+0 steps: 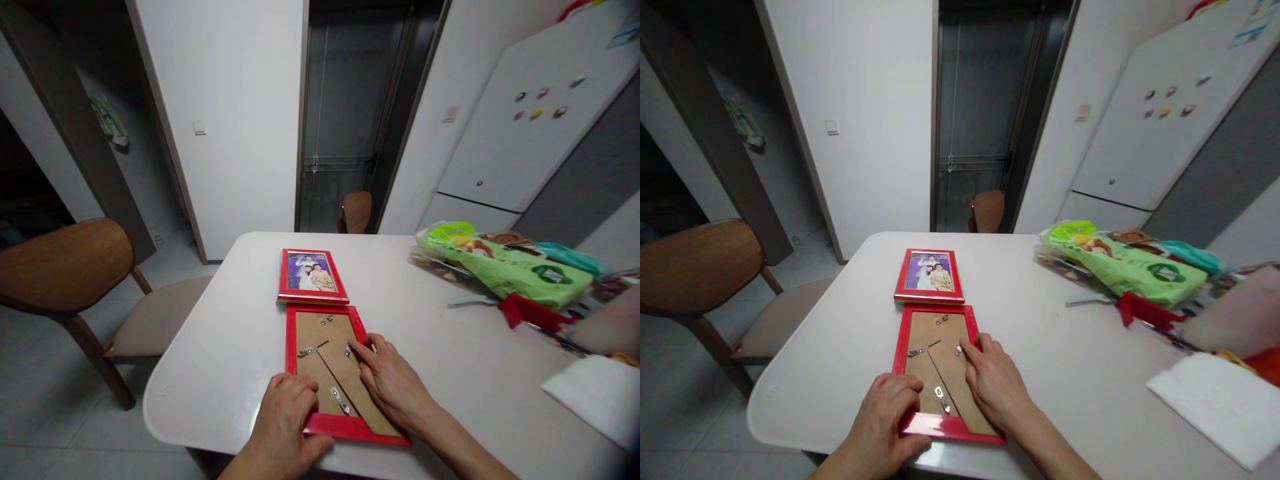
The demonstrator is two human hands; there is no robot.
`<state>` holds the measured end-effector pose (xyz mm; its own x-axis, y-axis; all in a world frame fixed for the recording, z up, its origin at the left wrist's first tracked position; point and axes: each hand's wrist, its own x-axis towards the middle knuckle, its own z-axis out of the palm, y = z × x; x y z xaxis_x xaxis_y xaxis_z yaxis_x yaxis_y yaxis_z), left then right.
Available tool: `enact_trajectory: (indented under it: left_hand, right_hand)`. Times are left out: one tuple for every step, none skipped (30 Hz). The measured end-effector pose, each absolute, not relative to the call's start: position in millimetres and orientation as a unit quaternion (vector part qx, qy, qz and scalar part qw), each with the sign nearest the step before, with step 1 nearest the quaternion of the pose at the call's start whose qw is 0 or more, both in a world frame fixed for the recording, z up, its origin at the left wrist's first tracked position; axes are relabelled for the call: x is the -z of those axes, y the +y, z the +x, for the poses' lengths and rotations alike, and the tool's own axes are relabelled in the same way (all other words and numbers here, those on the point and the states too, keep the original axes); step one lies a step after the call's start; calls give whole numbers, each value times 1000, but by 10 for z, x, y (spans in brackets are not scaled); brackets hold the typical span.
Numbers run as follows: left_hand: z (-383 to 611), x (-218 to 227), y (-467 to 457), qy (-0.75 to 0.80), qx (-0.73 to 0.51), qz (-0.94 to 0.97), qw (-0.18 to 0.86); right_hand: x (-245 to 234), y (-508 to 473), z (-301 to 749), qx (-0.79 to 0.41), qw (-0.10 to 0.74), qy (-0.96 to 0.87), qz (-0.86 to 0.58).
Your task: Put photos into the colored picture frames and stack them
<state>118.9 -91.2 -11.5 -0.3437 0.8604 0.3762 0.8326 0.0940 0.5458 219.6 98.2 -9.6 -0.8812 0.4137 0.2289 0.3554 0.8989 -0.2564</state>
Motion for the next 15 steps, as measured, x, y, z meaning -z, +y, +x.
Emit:
enact_trajectory:
  left_hand:
    - [1189,109,-913,740,-352,573,21]
    - [1188,104,-915,741,-350,573,21]
    - [1189,99,-915,742,-350,572,22]
    - [1189,96,-915,741,-350,572,23]
    - [1191,94,-915,741,-351,572,23]
    - [1193,93,-914,740,-352,573,24]
    - [1196,95,-913,739,-354,572,23]
    - [1198,97,-911,739,-356,572,23]
    - [1201,100,-910,738,-357,572,21]
    - [1202,104,-909,738,-358,572,20]
    - [1203,107,-907,738,-359,571,19]
    - [1202,109,-905,738,-359,571,18]
    - [1201,111,-903,739,-358,571,18]
    - [1198,111,-901,740,-357,570,18]
    - [1194,112,-900,740,-357,570,19]
  right_hand:
    - [78,980,2180,-101,137,-965,-201]
    - [63,976,2166,-100,136,-965,-201]
    - [50,971,2153,-100,134,-965,-201]
    - [43,967,2142,-102,133,-965,-200]
    - [40,963,2134,-104,133,-965,-201]
    - [42,960,2128,-109,135,-964,-202]
    - [49,960,2125,-114,138,-963,-202]
    - [59,961,2126,-120,143,-961,-203]
    - [70,965,2130,-127,149,-959,-203]
    - [83,970,2136,-134,154,-958,-200]
    - [95,977,2145,-140,158,-958,-195]
    - [105,985,2156,-143,161,-958,-190]
    - [113,993,2167,-144,163,-958,-186]
    - [119,1000,2179,-144,164,-959,-182]
    - [122,1002,2194,-141,165,-960,-179]
